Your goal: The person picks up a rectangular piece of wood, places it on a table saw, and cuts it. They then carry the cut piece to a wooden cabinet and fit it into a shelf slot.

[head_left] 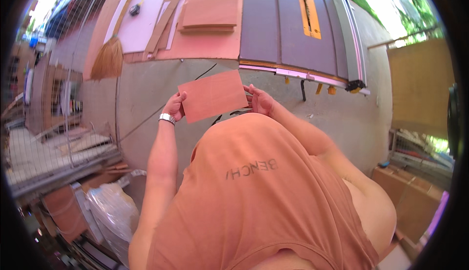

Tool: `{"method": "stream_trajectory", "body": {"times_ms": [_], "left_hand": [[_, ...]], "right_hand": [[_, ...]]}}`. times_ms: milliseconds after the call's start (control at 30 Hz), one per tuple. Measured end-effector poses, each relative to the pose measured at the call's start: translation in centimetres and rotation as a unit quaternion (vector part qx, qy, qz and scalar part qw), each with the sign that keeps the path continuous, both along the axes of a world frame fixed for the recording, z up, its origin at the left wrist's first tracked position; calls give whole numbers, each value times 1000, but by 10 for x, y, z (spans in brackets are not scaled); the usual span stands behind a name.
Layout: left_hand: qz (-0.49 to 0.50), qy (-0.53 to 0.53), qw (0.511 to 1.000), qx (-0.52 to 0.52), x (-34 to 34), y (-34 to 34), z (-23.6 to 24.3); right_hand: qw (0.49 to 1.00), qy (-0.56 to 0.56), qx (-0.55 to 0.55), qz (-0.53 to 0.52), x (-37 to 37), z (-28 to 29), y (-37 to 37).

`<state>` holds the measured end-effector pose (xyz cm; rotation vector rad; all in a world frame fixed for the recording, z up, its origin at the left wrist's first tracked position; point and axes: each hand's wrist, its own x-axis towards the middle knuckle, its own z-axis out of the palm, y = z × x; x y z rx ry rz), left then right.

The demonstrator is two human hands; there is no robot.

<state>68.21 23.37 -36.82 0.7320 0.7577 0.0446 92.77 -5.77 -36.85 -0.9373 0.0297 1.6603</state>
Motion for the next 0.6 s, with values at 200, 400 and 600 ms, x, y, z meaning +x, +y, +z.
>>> {"method": "stream_trajectory", "body": {"times_ms": [200, 400, 600], "left_hand": [[99, 173, 962, 185, -42, -27, -36], [130, 462, 793, 376, -140, -80, -115], [164, 599, 747, 239, -259, -211, -193]], "right_hand": [[946, -209, -149, 199, -7, -48, 11], [798, -492, -194, 289, 35, -91, 12], [686, -592, -283, 313, 86, -133, 25]]}}
